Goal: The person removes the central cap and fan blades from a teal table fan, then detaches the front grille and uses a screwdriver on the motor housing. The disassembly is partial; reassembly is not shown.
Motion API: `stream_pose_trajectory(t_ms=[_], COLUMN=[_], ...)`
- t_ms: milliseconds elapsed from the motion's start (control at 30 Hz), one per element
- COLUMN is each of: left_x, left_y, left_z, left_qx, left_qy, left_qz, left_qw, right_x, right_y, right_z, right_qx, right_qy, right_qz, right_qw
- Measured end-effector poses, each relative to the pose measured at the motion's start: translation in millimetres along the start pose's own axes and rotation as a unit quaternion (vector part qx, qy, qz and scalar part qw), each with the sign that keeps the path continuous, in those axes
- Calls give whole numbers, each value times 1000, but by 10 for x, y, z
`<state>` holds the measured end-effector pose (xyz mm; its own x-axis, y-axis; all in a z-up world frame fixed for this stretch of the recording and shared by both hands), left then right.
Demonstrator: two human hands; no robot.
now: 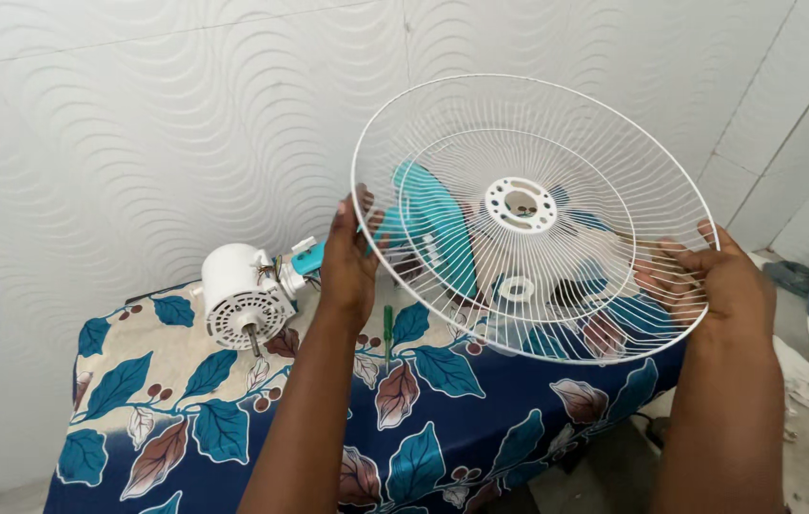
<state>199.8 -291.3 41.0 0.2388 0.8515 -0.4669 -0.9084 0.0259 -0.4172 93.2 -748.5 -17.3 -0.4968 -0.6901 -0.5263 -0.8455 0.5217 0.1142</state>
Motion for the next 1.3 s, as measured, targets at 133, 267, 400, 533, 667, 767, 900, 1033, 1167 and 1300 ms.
stream_pose_trajectory(t_ms=[133,267,400,533,667,767,900,1033,1167,1300], left_x=[-25,145,459,640,695,619,680,731,821,895], left_y=[23,-73,-147,-171,-135,-140,-211,-243,-198,-167], left_z=[-67,-194,-373,-399,-296,-158,22,-25,-92,-116], left_qx=[-135,-154,-146,-217,-235,-284,-267,-246,-234,-219], left_qy=[-495,-723,-797,-829,-854,-865,-861,-847,-846,-860], left_qz=[-59,-97,-85,-63,-43,0,18,23,31,28], left_qw=[856,667,579,511,462,414,432,471,478,461], right_x=[433,614,696,736,796,874,820,796,812,786], right_y=[-164,-177,-85,-42,-50,-115,-158,-168,-223,-221], right_z=[103,193,225,201,255,306,319,319,308,265], right_qx=[4,-6,17,22,21,45,42,57,81,140], right_qy=[-56,-68,-90,-116,-110,-114,-125,-92,-78,-22], right_qz=[24,76,123,123,155,171,131,141,130,150], right_qw=[998,995,988,985,982,978,983,984,985,979])
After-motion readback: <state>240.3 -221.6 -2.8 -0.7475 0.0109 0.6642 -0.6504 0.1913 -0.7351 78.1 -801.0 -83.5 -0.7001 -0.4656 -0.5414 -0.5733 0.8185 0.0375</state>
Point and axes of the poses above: each hand's wrist, its own y-axis away from the middle knuckle, its own x-axis out of the back of the hand, z = x × y, the point moved 6 cm from there along -y, towards the middle knuckle, and after that the axes turned 6 degrees about -x, right-handed, at the moved point
